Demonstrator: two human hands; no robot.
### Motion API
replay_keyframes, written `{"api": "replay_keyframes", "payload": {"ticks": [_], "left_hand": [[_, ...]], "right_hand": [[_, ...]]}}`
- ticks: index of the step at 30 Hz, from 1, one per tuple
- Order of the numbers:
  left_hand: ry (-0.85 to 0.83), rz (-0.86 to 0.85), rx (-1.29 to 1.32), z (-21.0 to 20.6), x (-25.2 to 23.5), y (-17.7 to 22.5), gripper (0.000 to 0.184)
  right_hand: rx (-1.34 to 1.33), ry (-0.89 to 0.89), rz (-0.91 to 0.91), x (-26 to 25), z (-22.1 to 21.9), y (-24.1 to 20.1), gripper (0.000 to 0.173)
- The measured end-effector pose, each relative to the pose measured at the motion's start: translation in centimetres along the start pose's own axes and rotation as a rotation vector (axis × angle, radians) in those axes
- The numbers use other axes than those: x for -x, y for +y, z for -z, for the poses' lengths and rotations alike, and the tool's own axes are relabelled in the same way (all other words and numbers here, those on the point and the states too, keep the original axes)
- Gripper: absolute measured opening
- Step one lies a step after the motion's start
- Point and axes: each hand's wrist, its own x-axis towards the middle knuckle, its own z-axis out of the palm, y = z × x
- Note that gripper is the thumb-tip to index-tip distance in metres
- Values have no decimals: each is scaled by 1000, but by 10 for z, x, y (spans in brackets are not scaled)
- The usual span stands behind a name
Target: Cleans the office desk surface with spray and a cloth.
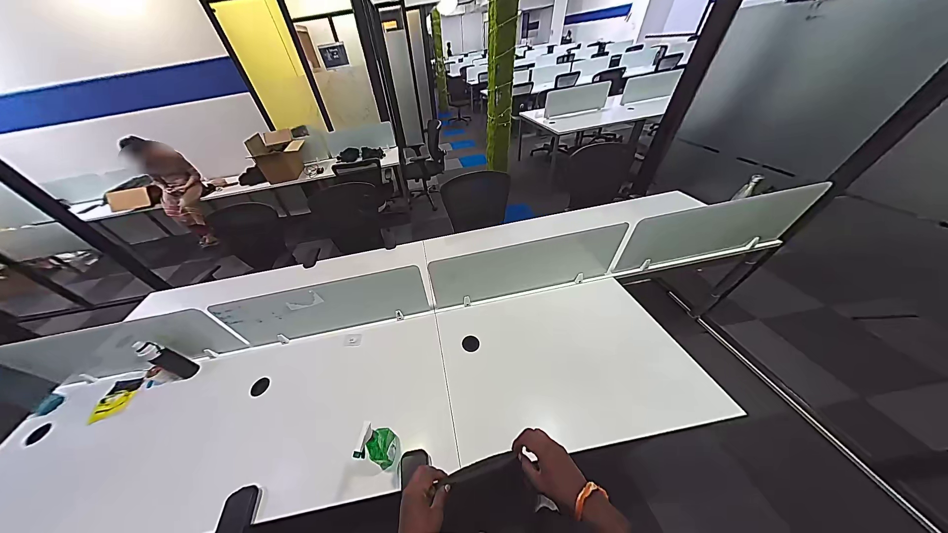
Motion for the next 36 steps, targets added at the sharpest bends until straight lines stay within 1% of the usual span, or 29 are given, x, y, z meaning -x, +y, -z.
{"api": "replay_keyframes", "payload": {"ticks": [3,5,7,9,11,13,14,16,17,19,20,21,22,23,24,25,26,27,28,30,32,36], "left_hand": [[-38,14,-61,-15,-23,-2,14],[-129,67,-108,-24,-48,-7,17],[-211,162,-112,-24,-84,1,21],[-172,154,-87,-19,-120,23,22],[-65,53,-51,-10,-147,49,20],[39,-100,-10,-2,-166,69,19],[89,-171,0,0,-173,75,19],[170,-257,11,-3,-180,83,16],[206,-277,3,-9,-180,82,16],[269,-302,-28,-28,-177,71,16],[282,-294,-52,-40,-174,60,17],[263,-255,-88,-52,-167,48,19],[200,-180,-141,-65,-158,34,21],[82,-72,-205,-76,-145,21,24],[-81,53,-272,-86,-131,11,29],[-264,182,-333,-94,-119,2,34],[-423,293,-378,-102,-108,-7,38],[-538,382,-406,-109,-95,-14,39],[-607,449,-426,-113,-83,-19,39],[-655,521,-444,-116,-69,-27,38],[-642,553,-440,-114,-60,-36,38],[-605,600,-440,-106,-66,-43,38]], "right_hand": [[-56,-117,-129,-14,5,9,27],[-83,-179,-201,-34,4,22,27],[-77,-190,-242,-62,12,34,25],[-54,-149,-241,-87,34,33,27],[-41,-61,-193,-104,67,24,30],[-38,126,-66,-113,89,23,32],[-38,248,22,-117,91,28,30],[-58,466,171,-125,87,39,27],[-74,535,219,-127,81,45,26],[-91,617,281,-127,63,61,25],[-86,627,296,-125,52,70,25],[-61,607,296,-122,38,81,26],[-12,531,263,-116,24,92,28],[56,372,184,-105,12,102,29],[131,125,67,-95,5,109,31],[186,-172,-65,-89,2,113,32],[209,-412,-174,-86,-3,120,33],[232,-571,-236,-80,-10,129,35],[253,-654,-263,-74,-15,138,35],[265,-679,-279,-66,-13,151,35],[260,-678,-281,-64,-12,160,35],[251,-660,-237,-87,-12,165,36]]}}
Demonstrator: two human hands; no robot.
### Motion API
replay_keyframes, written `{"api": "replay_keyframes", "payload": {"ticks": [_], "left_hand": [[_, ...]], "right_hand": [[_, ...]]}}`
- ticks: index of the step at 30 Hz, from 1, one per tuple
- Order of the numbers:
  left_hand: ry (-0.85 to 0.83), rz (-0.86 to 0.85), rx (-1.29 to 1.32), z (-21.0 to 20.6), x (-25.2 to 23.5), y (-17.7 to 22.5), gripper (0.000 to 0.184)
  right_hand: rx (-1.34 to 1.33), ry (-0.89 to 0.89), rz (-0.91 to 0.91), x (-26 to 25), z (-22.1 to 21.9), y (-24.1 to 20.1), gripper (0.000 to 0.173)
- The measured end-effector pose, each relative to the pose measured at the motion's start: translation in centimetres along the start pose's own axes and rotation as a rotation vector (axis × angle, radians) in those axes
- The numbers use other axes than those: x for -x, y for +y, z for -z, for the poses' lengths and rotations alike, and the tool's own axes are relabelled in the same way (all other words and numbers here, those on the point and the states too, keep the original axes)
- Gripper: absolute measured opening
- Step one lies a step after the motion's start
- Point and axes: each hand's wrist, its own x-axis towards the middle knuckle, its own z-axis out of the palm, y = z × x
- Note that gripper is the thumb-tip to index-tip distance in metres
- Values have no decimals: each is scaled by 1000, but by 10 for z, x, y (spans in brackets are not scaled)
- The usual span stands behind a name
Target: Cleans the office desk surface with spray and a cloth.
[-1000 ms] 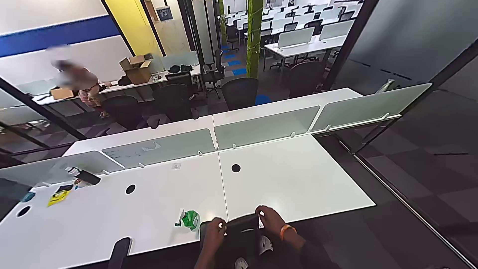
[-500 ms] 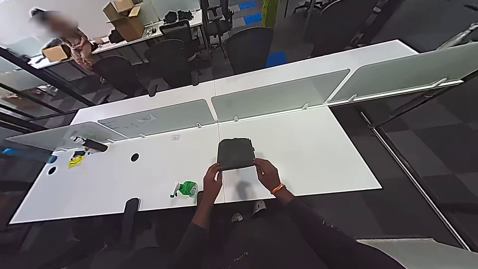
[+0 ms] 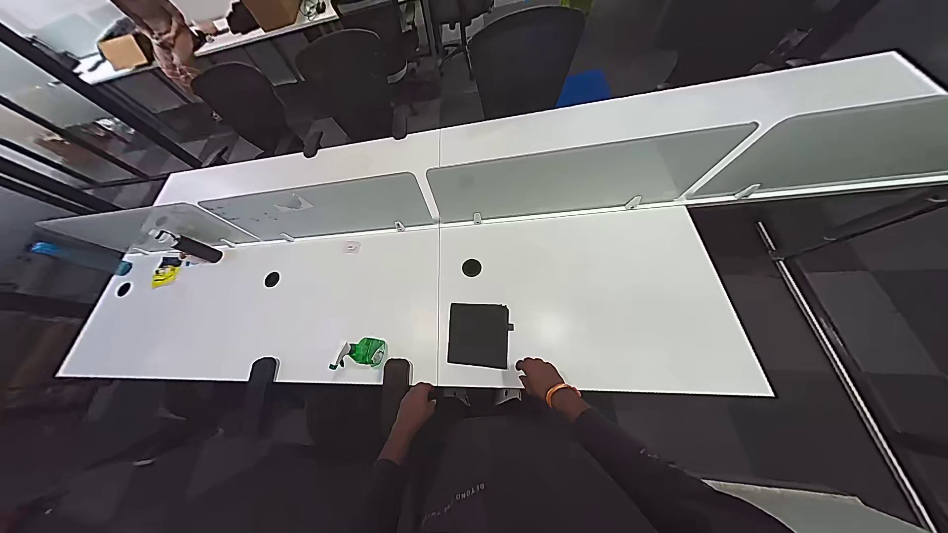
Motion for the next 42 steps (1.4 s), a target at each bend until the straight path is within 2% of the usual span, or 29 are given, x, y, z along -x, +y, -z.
{"api": "replay_keyframes", "payload": {"ticks": [4,9,14,19,22,26,33,38,42], "left_hand": [[27,-10,2,13,-16,0,45],[96,-77,-52,33,-57,2,58],[137,-15,-143,66,-127,10,91],[248,15,-154,103,-213,23,127],[193,40,-194,123,-251,32,146],[54,72,-279,138,-277,39,164],[-28,109,-305,153,-295,42,174],[-57,112,-244,152,-300,36,154],[-59,75,-192,153,-298,31,173]], "right_hand": [[14,7,59,-21,21,-29,37],[-3,34,147,-60,25,-59,45],[-51,47,91,-104,11,-79,63],[-19,116,-25,-150,-2,-97,86],[6,85,-75,-167,-6,-101,97],[40,61,-93,-182,2,-109,94],[79,76,-10,-242,46,-126,99],[114,77,53,-293,92,-144,101],[119,110,65,-324,119,-151,98]]}}
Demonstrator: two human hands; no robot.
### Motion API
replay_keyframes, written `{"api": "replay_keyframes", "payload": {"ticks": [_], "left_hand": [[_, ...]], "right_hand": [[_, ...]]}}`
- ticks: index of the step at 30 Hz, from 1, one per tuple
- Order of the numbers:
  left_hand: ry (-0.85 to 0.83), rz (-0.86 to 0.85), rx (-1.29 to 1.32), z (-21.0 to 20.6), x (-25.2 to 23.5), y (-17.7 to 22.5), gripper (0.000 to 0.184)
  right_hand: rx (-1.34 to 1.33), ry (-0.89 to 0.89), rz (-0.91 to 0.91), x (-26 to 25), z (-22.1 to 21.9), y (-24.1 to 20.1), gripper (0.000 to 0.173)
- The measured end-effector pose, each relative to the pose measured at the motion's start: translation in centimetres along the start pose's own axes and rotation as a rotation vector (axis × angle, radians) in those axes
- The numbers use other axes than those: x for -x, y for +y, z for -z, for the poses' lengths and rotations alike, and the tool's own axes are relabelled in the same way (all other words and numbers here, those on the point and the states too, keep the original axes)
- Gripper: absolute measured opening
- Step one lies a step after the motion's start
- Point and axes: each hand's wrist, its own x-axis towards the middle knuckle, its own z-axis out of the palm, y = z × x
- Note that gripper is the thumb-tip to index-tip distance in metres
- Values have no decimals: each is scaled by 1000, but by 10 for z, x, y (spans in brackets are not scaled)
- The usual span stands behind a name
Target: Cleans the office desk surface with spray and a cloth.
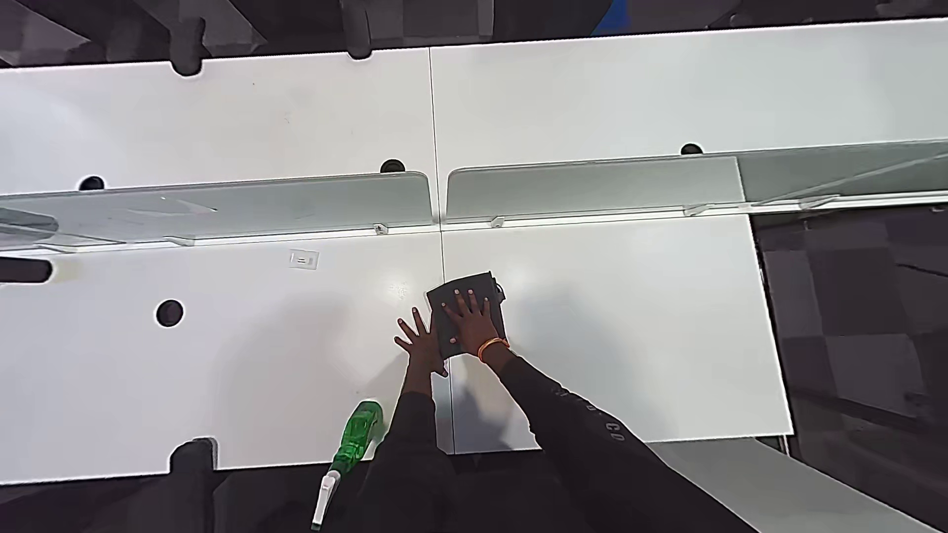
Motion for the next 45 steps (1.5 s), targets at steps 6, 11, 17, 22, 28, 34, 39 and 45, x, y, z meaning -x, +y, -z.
{"api": "replay_keyframes", "payload": {"ticks": [6,11,17,22,28,34,39,45], "left_hand": [[-1,-14,23,-4,-3,-6,163],[36,2,33,-5,-5,-2,177],[33,15,15,-3,-3,0,176],[38,5,32,-4,-4,-1,174],[56,-19,55,-5,-2,-3,174],[69,-42,73,-6,0,-5,172],[78,-57,85,-7,1,-6,171],[36,-18,28,-3,0,0,170]], "right_hand": [[-1,49,-56,-60,48,4,98],[41,103,-78,-102,94,26,94],[-8,235,-163,-87,112,99,95],[-33,230,-240,-62,102,138,90],[-183,291,-499,-1,85,220,95],[-183,235,-648,83,28,239,92],[-75,227,-483,149,-61,145,89],[-48,-3,-249,163,-105,43,100]]}}
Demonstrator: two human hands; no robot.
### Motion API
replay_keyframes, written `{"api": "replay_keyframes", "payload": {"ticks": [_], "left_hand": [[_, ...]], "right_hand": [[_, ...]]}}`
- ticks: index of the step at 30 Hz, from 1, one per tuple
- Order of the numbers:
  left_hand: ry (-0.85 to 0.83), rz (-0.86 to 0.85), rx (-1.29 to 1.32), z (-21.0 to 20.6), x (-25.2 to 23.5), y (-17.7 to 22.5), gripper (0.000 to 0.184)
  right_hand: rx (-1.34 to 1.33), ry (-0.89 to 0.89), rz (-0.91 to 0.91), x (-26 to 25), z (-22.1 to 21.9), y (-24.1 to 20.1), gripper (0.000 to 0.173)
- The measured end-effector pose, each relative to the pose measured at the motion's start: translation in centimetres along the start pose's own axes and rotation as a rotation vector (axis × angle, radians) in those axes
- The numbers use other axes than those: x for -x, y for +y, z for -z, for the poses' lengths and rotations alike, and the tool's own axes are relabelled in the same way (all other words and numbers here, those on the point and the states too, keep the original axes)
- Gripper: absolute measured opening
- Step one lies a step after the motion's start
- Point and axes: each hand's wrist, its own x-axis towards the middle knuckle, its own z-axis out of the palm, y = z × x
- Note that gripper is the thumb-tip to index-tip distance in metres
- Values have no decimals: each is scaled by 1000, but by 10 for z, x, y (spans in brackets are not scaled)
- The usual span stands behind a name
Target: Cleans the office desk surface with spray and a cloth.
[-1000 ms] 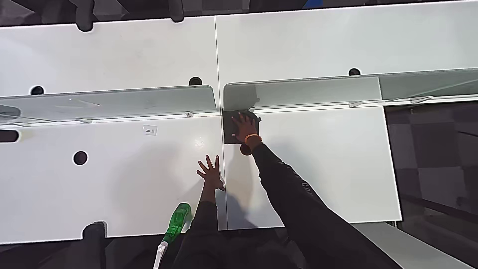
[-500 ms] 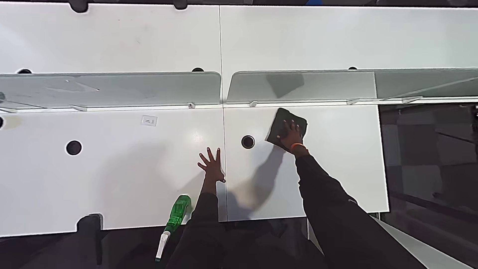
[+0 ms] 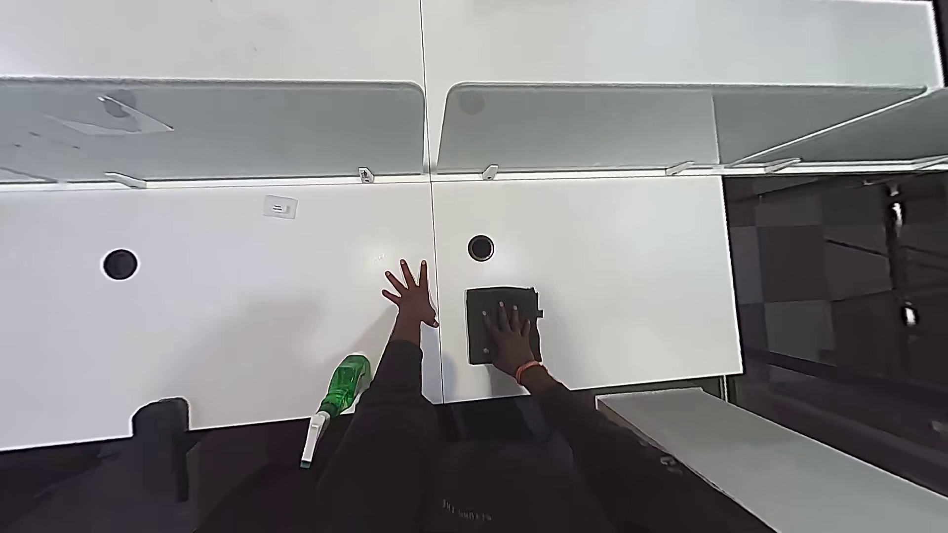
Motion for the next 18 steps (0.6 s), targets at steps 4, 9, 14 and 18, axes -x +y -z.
{"api": "replay_keyframes", "payload": {"ticks": [4,9,14,18], "left_hand": [[-48,4,-204,15,11,11,166],[-100,-65,-382,43,23,2,154],[-30,-121,-326,42,19,-7,133],[-106,-92,-325,24,38,4,124]], "right_hand": [[18,-26,105,-29,37,12,102],[13,22,47,-61,53,2,104],[-23,13,191,-26,15,-28,89],[-22,-36,390,40,-59,-59,83]]}}
